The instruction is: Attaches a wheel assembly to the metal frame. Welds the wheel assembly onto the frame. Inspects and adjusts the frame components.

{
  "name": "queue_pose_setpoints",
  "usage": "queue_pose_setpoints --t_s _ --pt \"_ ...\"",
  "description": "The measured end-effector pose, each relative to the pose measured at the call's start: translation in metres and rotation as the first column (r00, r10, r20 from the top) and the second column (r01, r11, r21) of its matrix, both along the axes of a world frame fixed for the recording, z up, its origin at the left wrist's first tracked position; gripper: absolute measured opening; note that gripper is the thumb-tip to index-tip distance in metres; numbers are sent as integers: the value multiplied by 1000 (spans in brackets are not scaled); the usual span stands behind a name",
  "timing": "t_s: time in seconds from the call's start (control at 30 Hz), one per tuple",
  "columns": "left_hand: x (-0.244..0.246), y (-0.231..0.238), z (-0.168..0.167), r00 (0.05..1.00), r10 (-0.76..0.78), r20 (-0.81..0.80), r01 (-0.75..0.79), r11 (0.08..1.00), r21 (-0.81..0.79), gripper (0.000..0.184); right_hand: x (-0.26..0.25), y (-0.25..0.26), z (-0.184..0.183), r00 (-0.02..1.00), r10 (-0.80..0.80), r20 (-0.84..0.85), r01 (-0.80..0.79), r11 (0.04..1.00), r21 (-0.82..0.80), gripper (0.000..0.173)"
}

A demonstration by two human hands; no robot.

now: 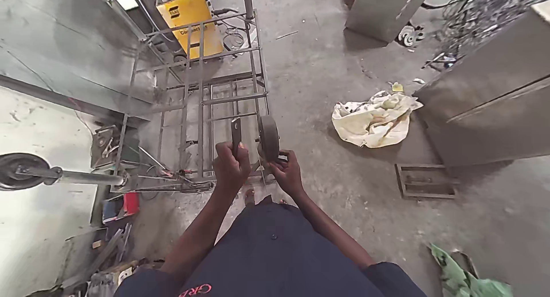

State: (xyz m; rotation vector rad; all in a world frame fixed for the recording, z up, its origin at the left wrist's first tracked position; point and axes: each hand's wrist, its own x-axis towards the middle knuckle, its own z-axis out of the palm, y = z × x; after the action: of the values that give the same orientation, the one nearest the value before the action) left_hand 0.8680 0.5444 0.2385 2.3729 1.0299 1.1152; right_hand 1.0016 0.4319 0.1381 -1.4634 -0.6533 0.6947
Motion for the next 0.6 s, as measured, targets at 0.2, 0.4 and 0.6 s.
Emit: queue_pose_setpoints --t_s 0.2,0.4,0.6 --pt "28 -9 -20 757 -16 -654 -234 926 -295 37 6 0 3 998 54 10 -55 998 11 51" --pt "17 -13 8 953 197 -230 -216 975 -57 31 11 -1 3 996 90 26 -90 996 3 49" --pt "39 -14 -13 744 -9 -668 -254 922 -294 34 10 -2 5 996 90 25 -91 995 29 47"
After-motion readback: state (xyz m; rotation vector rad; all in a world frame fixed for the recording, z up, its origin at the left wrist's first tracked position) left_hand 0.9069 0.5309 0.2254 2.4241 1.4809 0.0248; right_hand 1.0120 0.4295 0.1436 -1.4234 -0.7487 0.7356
